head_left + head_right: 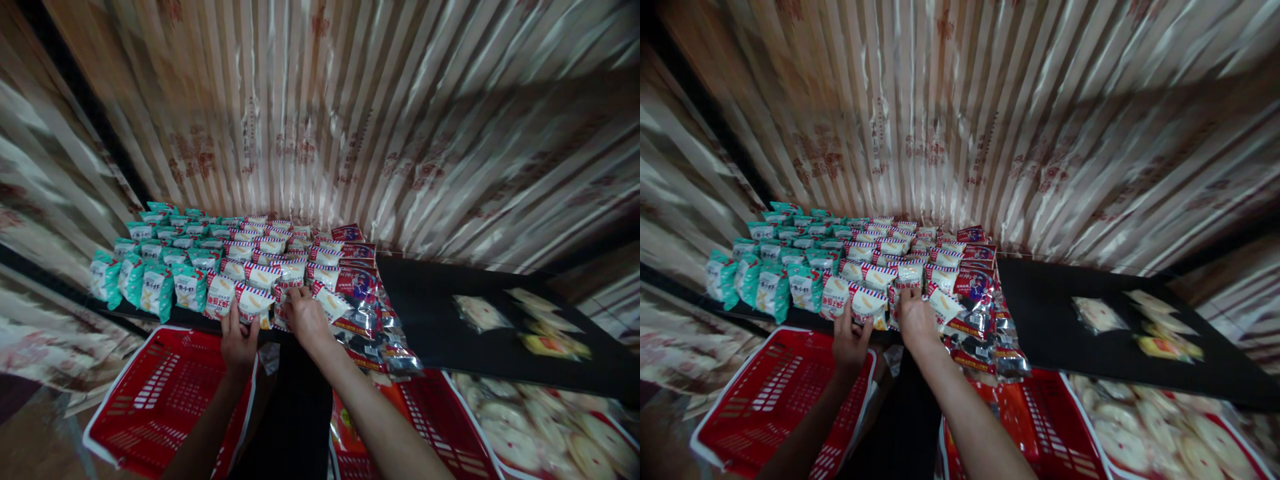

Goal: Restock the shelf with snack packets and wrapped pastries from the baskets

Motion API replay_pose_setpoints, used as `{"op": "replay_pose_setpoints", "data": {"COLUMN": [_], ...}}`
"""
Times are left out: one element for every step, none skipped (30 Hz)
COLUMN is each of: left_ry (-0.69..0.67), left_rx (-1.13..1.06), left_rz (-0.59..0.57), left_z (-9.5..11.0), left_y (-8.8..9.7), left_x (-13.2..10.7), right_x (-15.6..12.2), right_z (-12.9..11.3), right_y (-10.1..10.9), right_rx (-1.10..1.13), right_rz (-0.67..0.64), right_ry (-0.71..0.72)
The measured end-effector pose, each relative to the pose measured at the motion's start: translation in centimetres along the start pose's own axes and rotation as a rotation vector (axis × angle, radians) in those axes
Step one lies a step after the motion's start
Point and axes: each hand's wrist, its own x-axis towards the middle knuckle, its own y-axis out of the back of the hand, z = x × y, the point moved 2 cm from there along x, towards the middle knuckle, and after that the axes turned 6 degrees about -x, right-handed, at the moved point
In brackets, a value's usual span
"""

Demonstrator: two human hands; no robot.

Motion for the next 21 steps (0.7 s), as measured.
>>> {"op": "replay_pose_setpoints", "data": {"left_ry": [0.0, -0.002, 0.0, 0.003, 0.007, 0.008, 0.009, 0.008, 0.004, -0.004, -0.012, -0.02, -0.027, -0.038, -0.051, -0.067, -0.081, -0.096, -0.113, -0.131, -0.152], "left_rx": [-0.001, 0.0, 0.004, 0.008, 0.011, 0.013, 0.013, 0.008, -0.001, -0.011, -0.022, -0.034, -0.046, -0.058, -0.065, -0.065, -0.055, -0.036, -0.011, 0.016, 0.04], "left_rz": [0.001, -0.002, -0.008, -0.012, -0.014, -0.014, -0.013, -0.013, -0.013, -0.013, -0.012, -0.007, 0.0, 0.006, 0.015, 0.019, 0.023, 0.025, 0.027, 0.031, 0.037], "left_z": [-0.1, -0.1, -0.2, -0.3, -0.3, -0.3, -0.4, -0.5, -0.6, -0.7, -0.8, -1.0, -1.1, -1.3, -1.4, -1.4, -1.3, -1.2, -1.1, -0.8, -0.6], "left_y": [0.0, -0.1, -0.1, -0.1, -0.1, -0.1, -0.1, -0.2, -0.2, -0.3, -0.3, -0.4, -0.4, -0.4, -0.4, -0.4, -0.3, -0.2, 0.0, 0.2, 0.4], "left_x": [0.0, 0.0, 0.0, 0.0, 0.0, -0.1, -0.1, -0.1, -0.2, -0.3, -0.3, -0.4, -0.5, -0.6, -0.7, -0.8, -0.9, -1.0, -1.1, -1.2, -1.3], "right_x": [0.1, 0.2, 0.2, 0.3, 0.4, 0.5, 0.6, 0.7, 0.7, 0.7, 0.6, 0.5, 0.4, 0.2, -0.1, -0.4, -0.9, -1.3, -1.9, -2.4, -3.0], "right_z": [0.0, 0.0, 0.1, 0.1, 0.2, 0.3, 0.3, 0.4, 0.4, 0.5, 0.6, 0.6, 0.7, 0.8, 0.8, 0.9, 1.1, 1.3, 1.6, 2.0, 2.6], "right_y": [-0.1, -0.3, -0.4, -0.6, -0.7, -0.9, -1.1, -1.2, -1.3, -1.5, -1.5, -1.6, -1.7, -1.7, -1.7, -1.7, -1.7, -1.7, -1.6, -1.4, -1.2], "right_rx": [0.017, 0.034, 0.051, 0.069, 0.088, 0.108, 0.128, 0.147, 0.164, 0.177, 0.186, 0.193, 0.199, 0.207, 0.216, 0.226, 0.235, 0.242, 0.247, 0.249, 0.249], "right_rz": [0.002, 0.006, 0.011, 0.016, 0.018, 0.017, 0.015, 0.016, 0.019, 0.022, 0.029, 0.04, 0.058, 0.079, 0.106, 0.136, 0.166, 0.195, 0.224, 0.255, 0.293], "right_ry": [0.0, -0.001, 0.001, 0.008, 0.016, 0.025, 0.033, 0.037, 0.037, 0.037, 0.037, 0.041, 0.049, 0.064, 0.083, 0.105, 0.129, 0.151, 0.163, 0.162, 0.141]}}
